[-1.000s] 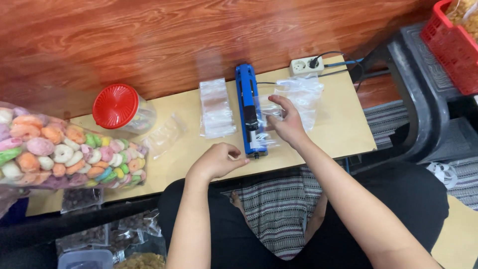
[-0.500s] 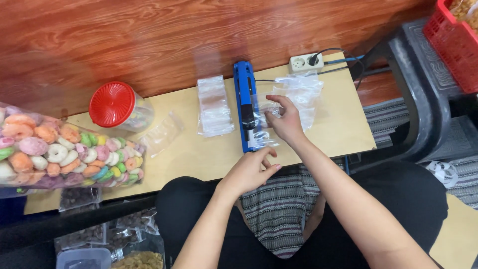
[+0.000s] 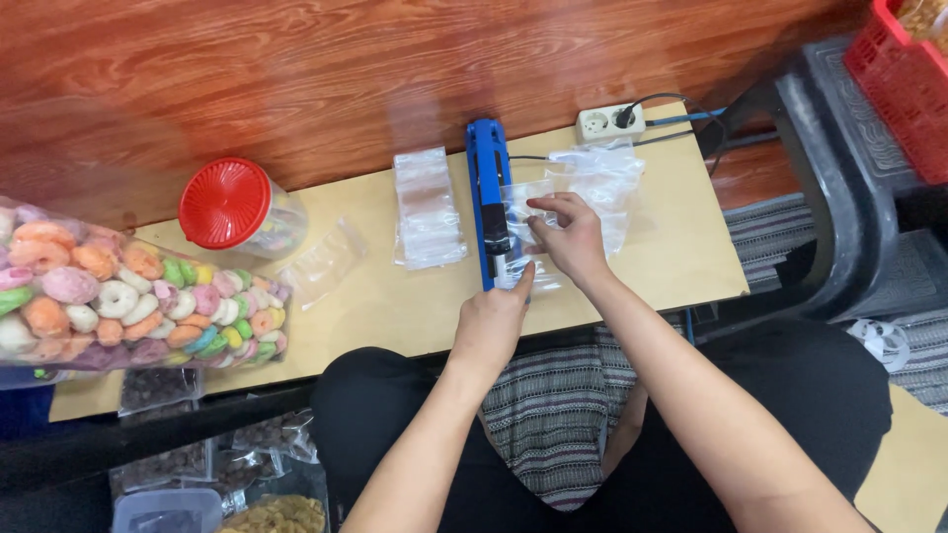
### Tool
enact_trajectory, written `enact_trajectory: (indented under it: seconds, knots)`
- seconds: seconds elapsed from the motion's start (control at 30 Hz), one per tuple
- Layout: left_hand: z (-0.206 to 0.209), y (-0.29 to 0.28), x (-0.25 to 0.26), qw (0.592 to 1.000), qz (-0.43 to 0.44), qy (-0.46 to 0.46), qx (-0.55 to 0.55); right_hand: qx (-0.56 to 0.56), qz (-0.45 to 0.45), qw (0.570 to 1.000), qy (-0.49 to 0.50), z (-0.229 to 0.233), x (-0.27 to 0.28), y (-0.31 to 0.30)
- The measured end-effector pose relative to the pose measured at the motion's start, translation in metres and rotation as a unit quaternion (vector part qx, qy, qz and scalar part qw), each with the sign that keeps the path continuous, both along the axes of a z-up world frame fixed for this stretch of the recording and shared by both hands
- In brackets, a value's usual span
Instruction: Sealing small plastic bags using a manual heat sealer
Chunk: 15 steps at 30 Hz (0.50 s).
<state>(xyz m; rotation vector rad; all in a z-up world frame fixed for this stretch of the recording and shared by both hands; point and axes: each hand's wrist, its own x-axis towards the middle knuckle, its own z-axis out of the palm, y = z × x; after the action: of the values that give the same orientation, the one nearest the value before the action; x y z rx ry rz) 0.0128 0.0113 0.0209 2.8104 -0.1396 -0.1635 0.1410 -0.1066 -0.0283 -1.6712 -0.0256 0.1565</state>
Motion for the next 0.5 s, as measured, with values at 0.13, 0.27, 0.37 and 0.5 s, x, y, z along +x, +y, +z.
enact_trajectory:
  seconds: [0.13,0.27,0.37,0.5]
  knots:
    - [-0.029,-0.004,0.002,0.998,0.004,-0.057,0.025,-0.109,-0.002,0.993,-0.052,-0.024,0.008,-0.003]
    - [-0.036,-0.004,0.001,0.995,0.017,-0.095,0.015,-0.12,-0.007,0.991,-0.056,-0.038,0.015,-0.004]
    - [-0.033,-0.003,0.001,0.995,0.015,-0.101,0.015,-0.053,0.012,0.998,0.009,-0.008,0.005,-0.001]
    - [-0.027,-0.002,-0.001,0.994,0.011,-0.104,0.02,0.03,0.073,0.995,0.064,0.013,-0.002,-0.001]
